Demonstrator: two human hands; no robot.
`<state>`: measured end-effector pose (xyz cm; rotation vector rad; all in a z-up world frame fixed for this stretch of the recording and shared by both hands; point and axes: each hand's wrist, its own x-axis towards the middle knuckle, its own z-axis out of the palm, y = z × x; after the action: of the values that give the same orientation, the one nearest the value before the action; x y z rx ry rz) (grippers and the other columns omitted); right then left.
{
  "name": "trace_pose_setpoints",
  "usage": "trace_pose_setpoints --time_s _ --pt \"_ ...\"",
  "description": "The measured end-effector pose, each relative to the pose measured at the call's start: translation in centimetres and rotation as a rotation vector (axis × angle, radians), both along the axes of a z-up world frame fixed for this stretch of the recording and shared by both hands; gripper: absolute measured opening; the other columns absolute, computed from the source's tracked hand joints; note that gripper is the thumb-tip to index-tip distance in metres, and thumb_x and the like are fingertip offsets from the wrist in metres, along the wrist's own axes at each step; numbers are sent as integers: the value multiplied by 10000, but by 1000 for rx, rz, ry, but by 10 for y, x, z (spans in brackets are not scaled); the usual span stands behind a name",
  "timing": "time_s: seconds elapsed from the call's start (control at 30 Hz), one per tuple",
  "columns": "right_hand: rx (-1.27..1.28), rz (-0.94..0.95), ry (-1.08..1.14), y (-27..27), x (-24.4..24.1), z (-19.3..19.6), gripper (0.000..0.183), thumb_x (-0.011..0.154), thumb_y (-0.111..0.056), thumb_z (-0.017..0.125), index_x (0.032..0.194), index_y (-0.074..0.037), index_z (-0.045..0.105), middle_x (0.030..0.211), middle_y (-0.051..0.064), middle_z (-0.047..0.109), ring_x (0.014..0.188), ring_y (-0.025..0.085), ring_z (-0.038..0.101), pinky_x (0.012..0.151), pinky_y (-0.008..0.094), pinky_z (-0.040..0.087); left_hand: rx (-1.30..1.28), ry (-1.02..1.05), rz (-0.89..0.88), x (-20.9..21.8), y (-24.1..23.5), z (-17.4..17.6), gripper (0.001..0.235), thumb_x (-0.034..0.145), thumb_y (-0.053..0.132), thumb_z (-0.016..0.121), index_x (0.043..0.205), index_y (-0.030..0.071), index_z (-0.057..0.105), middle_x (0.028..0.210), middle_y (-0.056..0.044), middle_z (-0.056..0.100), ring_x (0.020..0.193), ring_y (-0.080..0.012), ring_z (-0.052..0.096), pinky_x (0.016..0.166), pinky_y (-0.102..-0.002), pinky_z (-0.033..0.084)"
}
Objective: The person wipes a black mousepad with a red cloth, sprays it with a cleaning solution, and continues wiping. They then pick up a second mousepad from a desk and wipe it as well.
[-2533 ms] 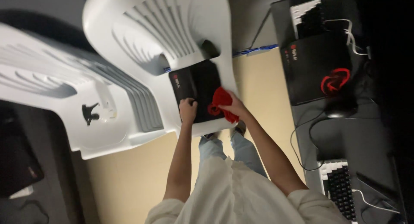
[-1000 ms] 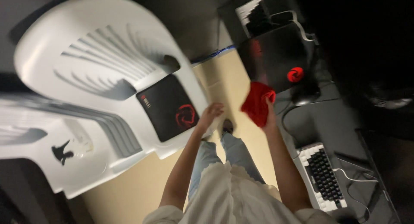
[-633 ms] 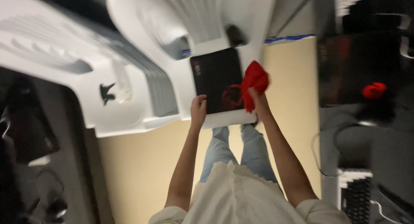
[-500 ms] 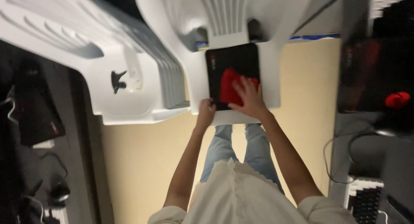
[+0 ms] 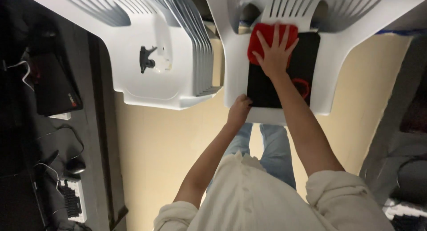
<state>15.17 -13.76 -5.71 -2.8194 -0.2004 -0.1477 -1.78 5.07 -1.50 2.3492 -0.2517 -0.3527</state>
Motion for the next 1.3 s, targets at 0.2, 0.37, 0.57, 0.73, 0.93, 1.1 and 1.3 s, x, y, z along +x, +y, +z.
trace_pose_setpoints --time_s 0.2,0.37,0.57,0.73,0.93,1.1,1.3 --pt "26 -16 211 15 -78 28 738 938 -587 691 1572 -260 503 1708 185 212 1559 490 106 1121 849 57 -132 54 174 -9 1 3 259 866 16 788 1033 -1 592 1003 -160 629 1034 -374 631 900 -449 528" --pt "-38 -10 312 20 -186 32 676 915 -576 697 1520 -317 543 1701 138 232 1566 449 146 1131 836 89 -307 115 285 -2 -2 22 504 799 -46 763 1191 19 453 1116 -166 590 977 -297 686 828 -382 602" --pt "-22 -12 260 7 -134 20 703 862 -487 774 1515 -357 550 1717 154 152 1555 486 102 1111 850 93 -128 -7 110 9 -9 29 771 749 56 836 1390 20 408 1220 -199 565 1045 -354 667 831 -408 586" --pt "23 -72 94 -11 -28 10 759 896 -452 819 1582 -316 524 1729 198 86 1545 527 61 1097 859 65 23 135 121 18 -14 18 942 779 190 875 1551 51 353 1155 -131 614 1008 -341 671 816 -429 561" --pt "-12 -108 13 -10 -54 11 748 972 -466 772 1639 -295 482 1732 204 135 1556 510 84 1111 856 62 23 184 87 26 -18 37 879 774 162 856 1531 108 415 1228 -144 601 980 -331 693 817 -443 570" --pt "-40 -68 275 -22 -179 37 747 920 -467 752 1595 -313 473 1742 178 147 1573 472 111 1108 844 83 157 174 49 30 -21 38 790 712 161 894 1418 154 540 1190 -186 571 1049 -419 631 825 -489 545" --pt "-28 -158 305 -56 -146 40 771 861 -460 782 1563 -345 486 1744 130 119 1570 478 95 1127 833 53 149 67 -18 29 -19 18 570 778 147 863 1309 141 657 1201 -158 582 1084 -401 622 855 -478 547"
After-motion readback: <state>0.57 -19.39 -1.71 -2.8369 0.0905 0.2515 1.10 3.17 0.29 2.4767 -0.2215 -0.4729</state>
